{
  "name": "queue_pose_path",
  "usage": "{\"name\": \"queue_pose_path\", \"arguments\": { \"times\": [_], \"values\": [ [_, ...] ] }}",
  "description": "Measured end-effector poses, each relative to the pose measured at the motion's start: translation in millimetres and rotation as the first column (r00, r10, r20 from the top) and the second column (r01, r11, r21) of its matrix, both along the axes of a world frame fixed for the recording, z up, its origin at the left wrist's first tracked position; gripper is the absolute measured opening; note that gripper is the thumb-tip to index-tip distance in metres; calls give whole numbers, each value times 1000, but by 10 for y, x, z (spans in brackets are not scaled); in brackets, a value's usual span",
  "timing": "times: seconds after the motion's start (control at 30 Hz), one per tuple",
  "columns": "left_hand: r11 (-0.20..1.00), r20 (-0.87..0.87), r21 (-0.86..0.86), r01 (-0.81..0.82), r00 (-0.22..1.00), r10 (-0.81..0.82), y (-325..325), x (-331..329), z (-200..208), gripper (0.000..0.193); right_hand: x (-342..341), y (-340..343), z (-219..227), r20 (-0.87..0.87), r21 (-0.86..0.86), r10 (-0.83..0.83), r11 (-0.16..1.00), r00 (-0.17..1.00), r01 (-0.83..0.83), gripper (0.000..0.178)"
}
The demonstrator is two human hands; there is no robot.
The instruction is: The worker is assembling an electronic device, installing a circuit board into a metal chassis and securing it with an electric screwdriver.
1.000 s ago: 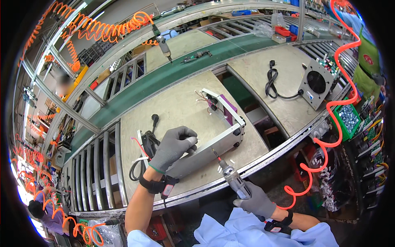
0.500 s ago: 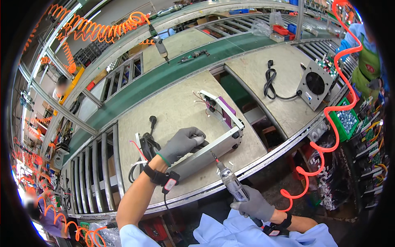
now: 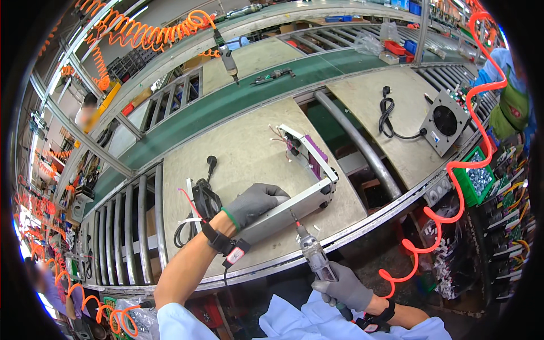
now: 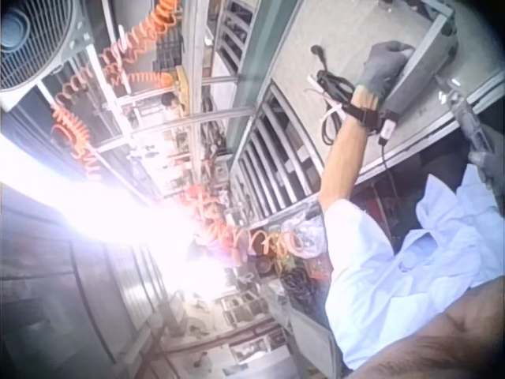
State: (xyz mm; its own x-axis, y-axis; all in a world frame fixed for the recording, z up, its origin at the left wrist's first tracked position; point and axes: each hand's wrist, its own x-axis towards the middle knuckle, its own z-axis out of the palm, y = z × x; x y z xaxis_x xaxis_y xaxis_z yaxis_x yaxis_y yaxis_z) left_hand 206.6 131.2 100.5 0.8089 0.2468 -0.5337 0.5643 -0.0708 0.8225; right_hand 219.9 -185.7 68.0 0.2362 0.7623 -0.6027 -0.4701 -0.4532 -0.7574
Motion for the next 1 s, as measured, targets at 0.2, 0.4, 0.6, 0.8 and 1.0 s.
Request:
{"name": "queue_pose_path", "arguments": {
  "times": [0.2, 0.4, 0.6, 0.8, 1.0],
  "values": [
    [999, -59, 50, -14, 998, 16, -58, 8, 59, 16, -55, 34, 69, 10, 4, -40, 999, 999, 40, 41],
    [999, -51, 36, -12, 999, 14, -44, 0, 23, 16, -85, 53, 139, 88, -6, -36, 999, 996, 36, 43],
    [998, -41, 64, 17, 999, -14, -26, 15, 7, 20, -108, 29, 112, 116, 20, -53, 999, 992, 51, 38],
    [571, 570, 699, -430, 818, -83, -504, -248, -34, 23, -10, -290, -101, 240, -10, -96, 995, 966, 101, 53],
    [469, 277, 878, -95, 900, -336, -1190, -255, -731, 8, 94, -618, -318, 271, -81, -157, 979, 950, 185, 54]
  ]
}}
